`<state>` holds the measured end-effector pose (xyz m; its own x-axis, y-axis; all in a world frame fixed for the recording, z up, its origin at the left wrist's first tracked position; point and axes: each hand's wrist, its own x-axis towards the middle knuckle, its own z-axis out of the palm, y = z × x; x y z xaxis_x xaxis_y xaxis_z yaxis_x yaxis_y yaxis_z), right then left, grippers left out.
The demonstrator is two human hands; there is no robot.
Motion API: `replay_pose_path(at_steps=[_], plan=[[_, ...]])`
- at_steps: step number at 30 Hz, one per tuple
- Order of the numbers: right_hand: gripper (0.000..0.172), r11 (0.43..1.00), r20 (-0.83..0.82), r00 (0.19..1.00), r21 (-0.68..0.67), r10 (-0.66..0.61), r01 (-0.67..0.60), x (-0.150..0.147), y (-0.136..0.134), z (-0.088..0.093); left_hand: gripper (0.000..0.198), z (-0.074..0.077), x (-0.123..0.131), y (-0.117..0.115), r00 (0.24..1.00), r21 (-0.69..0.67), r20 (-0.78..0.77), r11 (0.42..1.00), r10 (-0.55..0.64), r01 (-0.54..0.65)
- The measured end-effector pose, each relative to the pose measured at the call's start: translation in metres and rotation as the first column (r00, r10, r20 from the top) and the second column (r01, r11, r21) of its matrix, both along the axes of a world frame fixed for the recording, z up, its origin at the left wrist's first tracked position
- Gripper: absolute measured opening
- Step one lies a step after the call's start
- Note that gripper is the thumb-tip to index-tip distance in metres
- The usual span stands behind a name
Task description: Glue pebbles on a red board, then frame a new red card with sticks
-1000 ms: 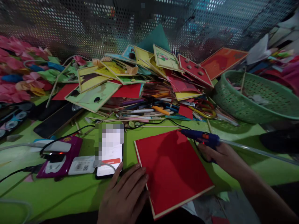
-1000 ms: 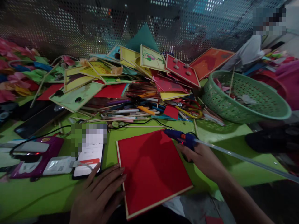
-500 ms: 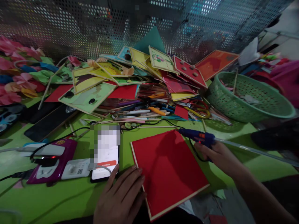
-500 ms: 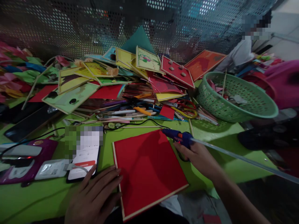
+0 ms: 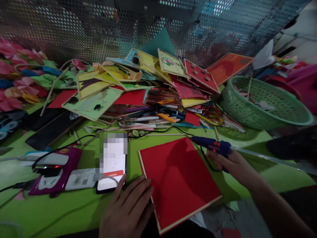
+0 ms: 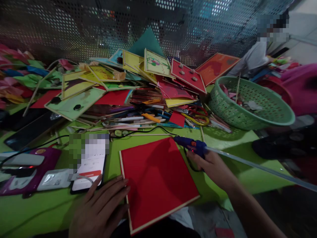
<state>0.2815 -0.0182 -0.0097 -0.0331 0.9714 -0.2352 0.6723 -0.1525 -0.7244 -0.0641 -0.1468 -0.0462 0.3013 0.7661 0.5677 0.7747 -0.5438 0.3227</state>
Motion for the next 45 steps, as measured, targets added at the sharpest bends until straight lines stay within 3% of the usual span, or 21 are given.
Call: replay_pose_path(at_steps=[6,21,31,45], plan=[[0.070,1.000,0.026,1.000,-0.017,-0.005,0.005,0.004,0.002,-0.004,0.020,-0.001,0.003,-0.001,0.999,-0.001,0.034,1.000,0.028,-0.028],[0.062,0.999,0.070,0.996,0.010,0.051,-0.051,-0.006,0.002,0.007,0.022,-0.001,0.001,-0.001,1.000,-0.001,0.008,1.000,0.012,-0.012],[0.069,0.997,0.065,0.995,-0.016,0.074,-0.073,-0.007,-0.001,-0.005,0.021,0.002,0.000,0.000,1.000,-0.010,0.000,1.000,0.006,-0.006],[0.063,0.999,0.081,0.997,0.046,0.011,-0.014,-0.002,0.000,0.001,0.020,0.000,0.002,-0.001,1.000,-0.005,0.023,1.000,0.012,-0.012]])
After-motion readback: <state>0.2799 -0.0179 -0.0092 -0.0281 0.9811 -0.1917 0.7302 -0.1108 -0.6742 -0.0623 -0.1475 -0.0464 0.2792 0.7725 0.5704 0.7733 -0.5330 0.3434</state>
